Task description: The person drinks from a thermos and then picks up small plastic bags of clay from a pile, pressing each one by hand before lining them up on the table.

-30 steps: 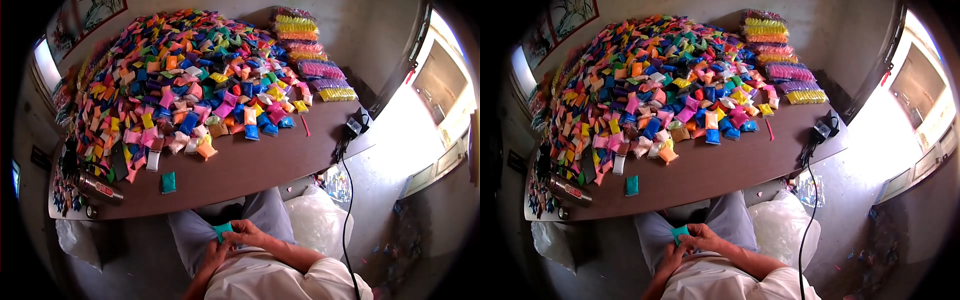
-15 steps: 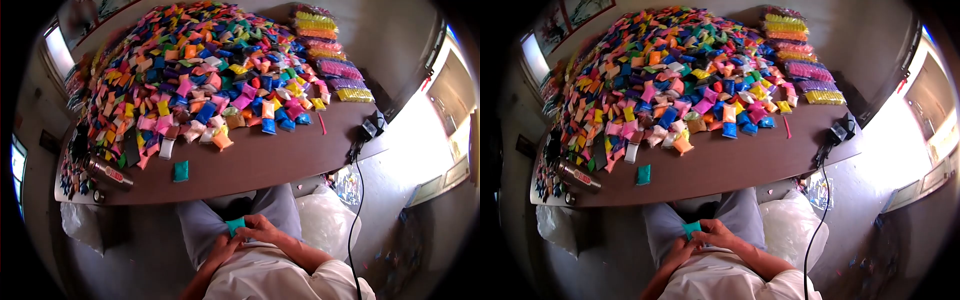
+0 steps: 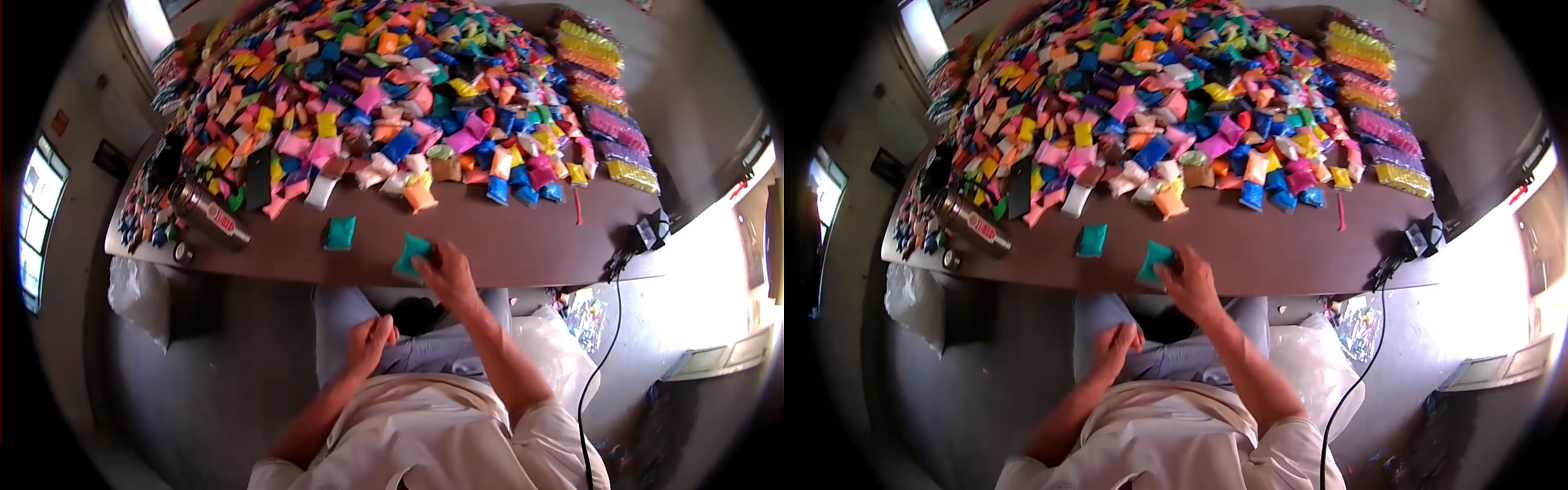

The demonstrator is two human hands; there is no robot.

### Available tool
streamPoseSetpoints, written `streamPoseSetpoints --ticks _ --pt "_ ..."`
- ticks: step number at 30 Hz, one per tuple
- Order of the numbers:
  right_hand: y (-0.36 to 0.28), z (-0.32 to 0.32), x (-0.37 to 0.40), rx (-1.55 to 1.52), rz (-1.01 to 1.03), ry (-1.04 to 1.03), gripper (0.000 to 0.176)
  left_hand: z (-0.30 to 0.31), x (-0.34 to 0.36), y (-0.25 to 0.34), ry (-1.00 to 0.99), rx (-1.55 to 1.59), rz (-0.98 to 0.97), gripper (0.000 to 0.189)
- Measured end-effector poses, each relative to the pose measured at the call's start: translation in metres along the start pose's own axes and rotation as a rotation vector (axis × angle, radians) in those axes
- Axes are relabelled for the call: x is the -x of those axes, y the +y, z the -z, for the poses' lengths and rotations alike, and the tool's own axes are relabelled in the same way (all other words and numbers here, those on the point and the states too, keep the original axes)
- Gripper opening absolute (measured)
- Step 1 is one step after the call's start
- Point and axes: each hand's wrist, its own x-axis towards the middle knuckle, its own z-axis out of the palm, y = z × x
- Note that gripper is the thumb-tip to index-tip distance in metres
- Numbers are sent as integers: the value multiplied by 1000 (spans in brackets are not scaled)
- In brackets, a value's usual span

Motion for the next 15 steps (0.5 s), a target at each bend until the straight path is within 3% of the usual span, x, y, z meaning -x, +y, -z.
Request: streamPoseSetpoints --ticks 5,10,12,15 --pt "4 -31 -49 -17 -53 -107 34 32 -47 43 85 -70 -199 42" --pt "15 -67 -73 48 -182 -256 41 73 -91 68 361 -194 -335 43" --pt "20 -78 -76 303 2 -177 45 92 -107 63 431 -233 -357 41" --pt "10 -75 -78 373 -88 -241 49 121 -125 50 547 -304 -383 40"
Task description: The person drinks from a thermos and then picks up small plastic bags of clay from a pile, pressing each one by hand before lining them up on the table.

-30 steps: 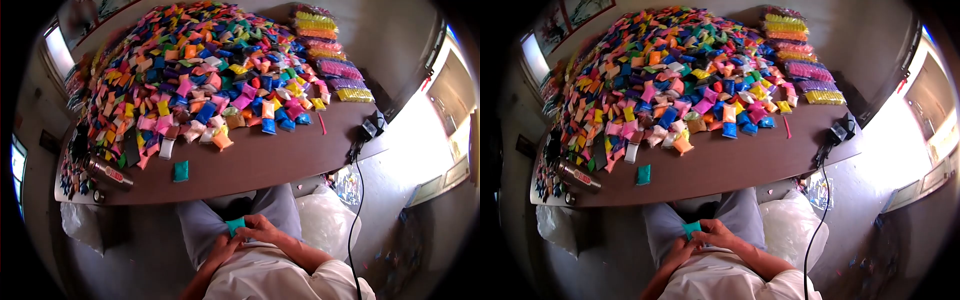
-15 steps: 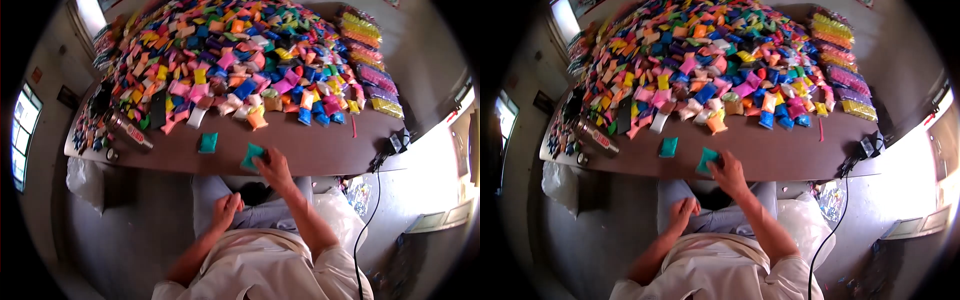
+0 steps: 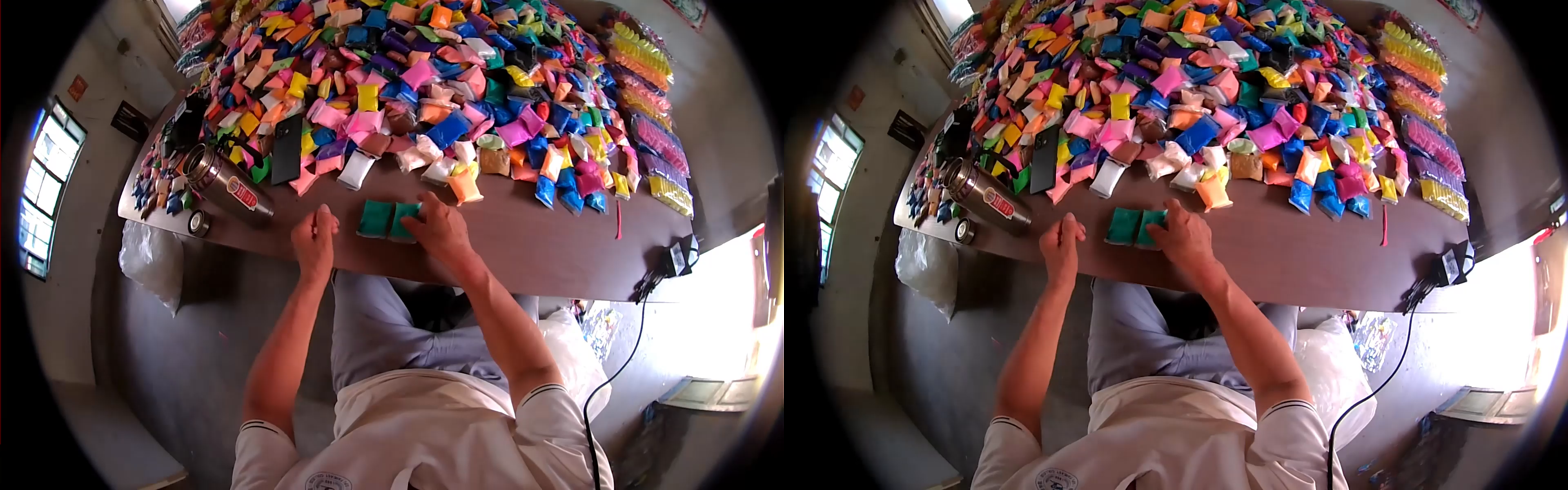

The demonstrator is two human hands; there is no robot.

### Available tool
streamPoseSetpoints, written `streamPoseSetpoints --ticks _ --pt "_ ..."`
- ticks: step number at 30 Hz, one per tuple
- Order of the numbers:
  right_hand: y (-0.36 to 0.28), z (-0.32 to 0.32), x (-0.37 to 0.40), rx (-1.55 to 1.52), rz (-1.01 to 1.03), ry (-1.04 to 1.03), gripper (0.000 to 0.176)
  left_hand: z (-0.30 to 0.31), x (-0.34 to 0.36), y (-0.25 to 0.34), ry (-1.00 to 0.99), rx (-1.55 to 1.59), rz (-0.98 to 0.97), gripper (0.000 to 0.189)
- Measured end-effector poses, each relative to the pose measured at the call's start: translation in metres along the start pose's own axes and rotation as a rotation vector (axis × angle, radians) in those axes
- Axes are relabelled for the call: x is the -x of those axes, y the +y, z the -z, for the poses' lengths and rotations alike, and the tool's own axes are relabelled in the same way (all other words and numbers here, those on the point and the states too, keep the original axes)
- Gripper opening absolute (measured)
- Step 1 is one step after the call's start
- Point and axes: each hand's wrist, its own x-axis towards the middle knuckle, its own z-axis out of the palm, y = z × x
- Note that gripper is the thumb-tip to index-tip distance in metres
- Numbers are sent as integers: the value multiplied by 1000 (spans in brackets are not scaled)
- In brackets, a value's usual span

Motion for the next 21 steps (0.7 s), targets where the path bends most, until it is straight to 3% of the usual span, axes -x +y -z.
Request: streamPoseSetpoints --ticks 3,6,8,12,16,21 --pt "-9 15 2 26 20 -2 47 9 -10 -21 43 -25 12 41" --pt "-9 27 1 -54 44 -60 43 8 -13 -29 -11 -239 10 38" --pt "0 19 -2 -32 113 -53 40 2 -11 -28 -44 -725 -281 34" --pt "6 3 -4 26 215 11 34 -4 -11 -24 -50 -742 -229 33" --pt "7 -8 -7 11 273 71 30 -9 -9 -24 -75 -818 -361 29" --pt "3 1 -24 -75 285 115 22 -10 -6 -26 -76 -841 -377 26"
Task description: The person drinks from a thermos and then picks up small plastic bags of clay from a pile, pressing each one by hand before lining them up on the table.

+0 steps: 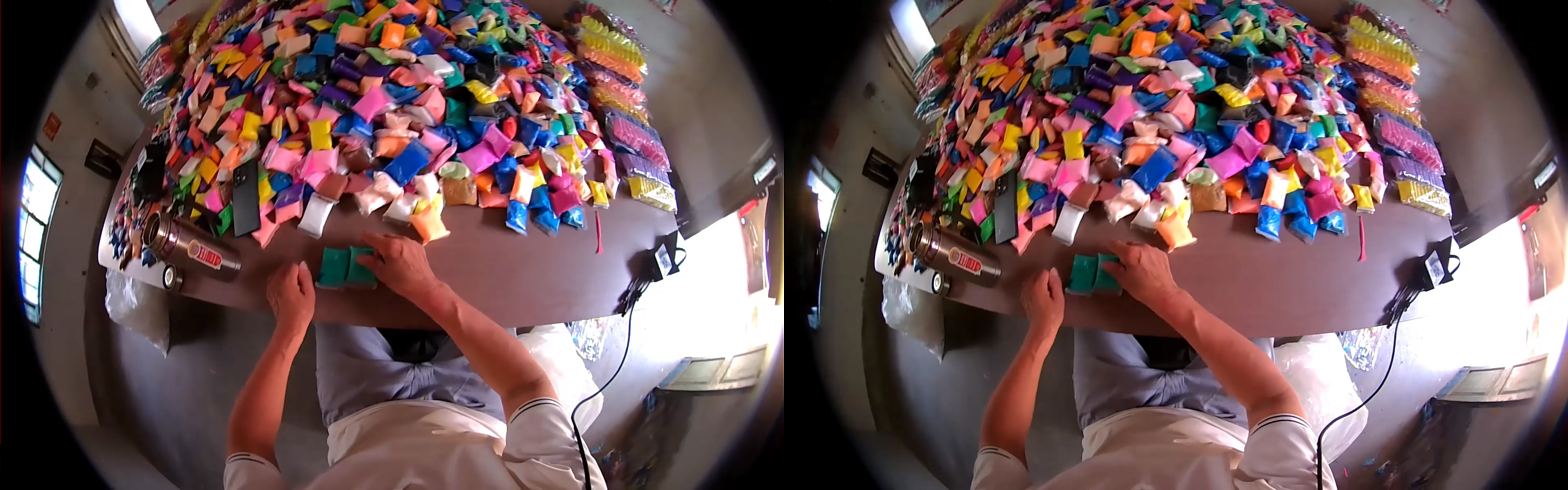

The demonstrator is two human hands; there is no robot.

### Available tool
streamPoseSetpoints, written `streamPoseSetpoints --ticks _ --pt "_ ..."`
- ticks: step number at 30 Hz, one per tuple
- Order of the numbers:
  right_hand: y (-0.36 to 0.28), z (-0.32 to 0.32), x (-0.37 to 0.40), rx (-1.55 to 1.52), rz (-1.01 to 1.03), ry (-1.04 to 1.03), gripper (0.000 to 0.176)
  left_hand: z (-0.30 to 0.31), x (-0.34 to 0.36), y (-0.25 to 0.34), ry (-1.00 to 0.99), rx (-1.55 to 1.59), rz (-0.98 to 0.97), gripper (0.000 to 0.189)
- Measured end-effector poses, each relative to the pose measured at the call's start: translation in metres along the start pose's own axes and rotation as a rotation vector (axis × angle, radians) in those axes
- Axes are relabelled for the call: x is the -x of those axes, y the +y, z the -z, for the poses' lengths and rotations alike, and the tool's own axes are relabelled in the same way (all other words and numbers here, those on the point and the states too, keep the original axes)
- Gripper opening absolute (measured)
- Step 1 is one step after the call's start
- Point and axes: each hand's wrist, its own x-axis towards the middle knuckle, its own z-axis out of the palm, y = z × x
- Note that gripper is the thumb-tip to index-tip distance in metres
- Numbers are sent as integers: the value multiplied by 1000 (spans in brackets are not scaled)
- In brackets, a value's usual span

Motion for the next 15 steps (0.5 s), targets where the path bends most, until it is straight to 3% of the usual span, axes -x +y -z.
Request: streamPoseSetpoints --ticks 2,4,8,12,15 --pt "5 9 -13 -53 31 66 18 0 2 0 12 -12 16 27" --pt "16 29 -40 -33 -60 296 12 1 2 1 21 4 7 28" --pt "59 66 -105 105 59 636 17 3 1 4 22 -12 10 28" --pt "85 80 -150 254 -20 675 27 4 1 6 22 -20 12 27" --pt "95 81 -170 415 -402 435 31 6 2 6 32 -6 31 28"
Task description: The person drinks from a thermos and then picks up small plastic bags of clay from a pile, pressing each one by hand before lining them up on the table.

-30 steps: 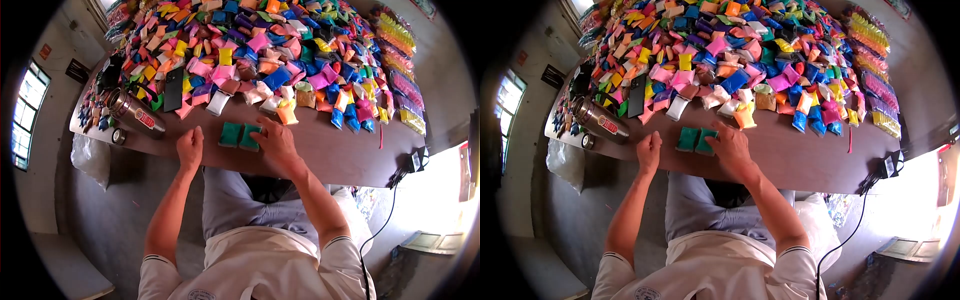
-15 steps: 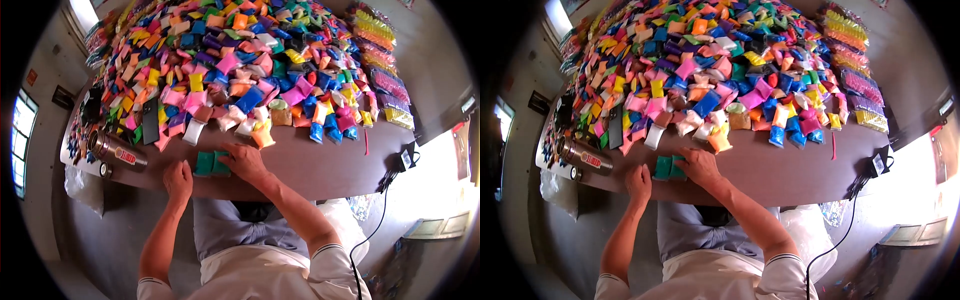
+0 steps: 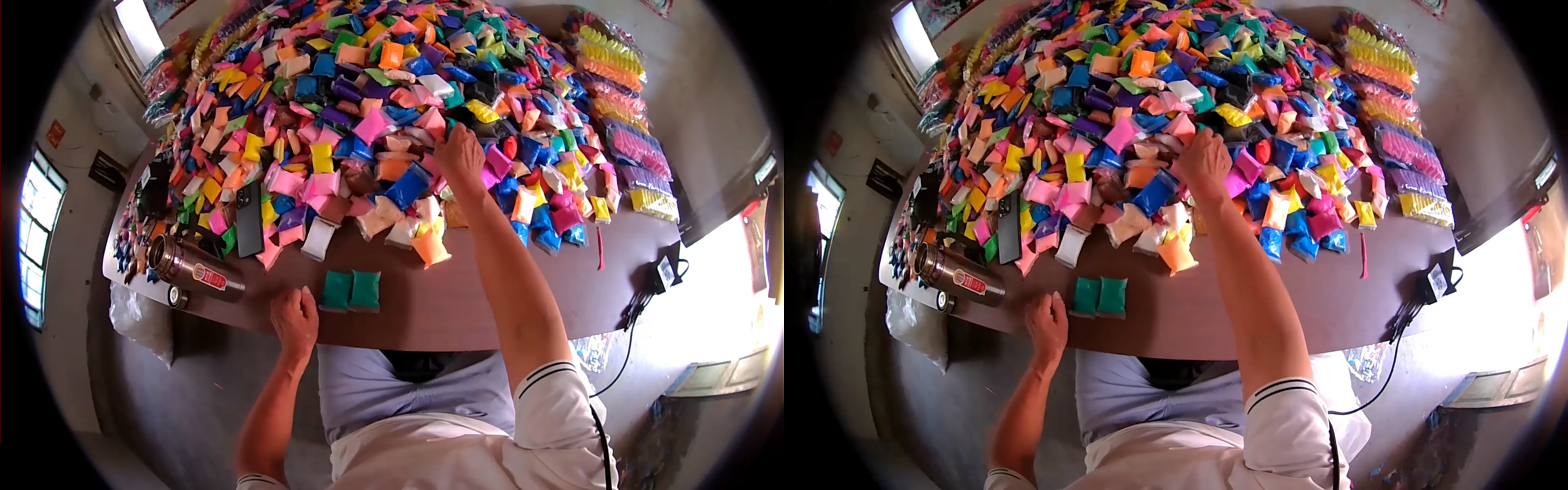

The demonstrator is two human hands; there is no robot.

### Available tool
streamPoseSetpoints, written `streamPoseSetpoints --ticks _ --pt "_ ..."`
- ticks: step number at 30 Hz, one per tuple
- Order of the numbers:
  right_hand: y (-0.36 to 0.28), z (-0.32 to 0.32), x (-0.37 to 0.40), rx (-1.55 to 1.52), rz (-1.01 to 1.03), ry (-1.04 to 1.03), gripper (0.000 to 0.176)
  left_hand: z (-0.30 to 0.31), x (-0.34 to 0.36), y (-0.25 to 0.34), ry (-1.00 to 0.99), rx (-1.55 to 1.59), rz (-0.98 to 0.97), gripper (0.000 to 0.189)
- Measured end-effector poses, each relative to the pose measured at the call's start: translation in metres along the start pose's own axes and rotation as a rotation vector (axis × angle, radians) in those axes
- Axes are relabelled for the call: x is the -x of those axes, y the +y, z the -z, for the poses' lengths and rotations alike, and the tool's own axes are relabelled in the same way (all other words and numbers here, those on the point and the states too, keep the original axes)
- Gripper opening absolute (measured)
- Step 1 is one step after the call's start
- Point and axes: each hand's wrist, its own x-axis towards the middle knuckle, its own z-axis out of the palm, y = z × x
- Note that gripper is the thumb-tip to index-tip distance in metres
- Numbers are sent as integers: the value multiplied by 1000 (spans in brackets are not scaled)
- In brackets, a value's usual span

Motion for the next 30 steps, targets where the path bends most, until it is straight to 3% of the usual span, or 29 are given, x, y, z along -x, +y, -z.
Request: streamPoseSetpoints --ticks 3,11,18,22,24,25,28,30 --pt "-5 1 -3 69 -54 -29 31 -2 0 -5 13 45 7 29" --pt "30 4 -5 89 66 64 26 -3 4 -5 78 123 102 32" --pt "13 19 -14 99 -50 -142 31 -3 1 -4 86 116 66 32" --pt "26 -4 -21 78 -19 -69 32 -1 2 -4 87 127 80 32" --pt "24 -2 -23 -66 -33 156 32 -2 5 -7 76 136 100 31" --pt "28 2 -25 -63 -30 161 32 -5 8 -8 103 135 106 31" --pt "25 48 -4 -922 -154 -275 27 -5 16 -2 123 156 147 31" --pt "20 77 23 -1073 -188 -333 25 -5 18 2 114 175 176 31"
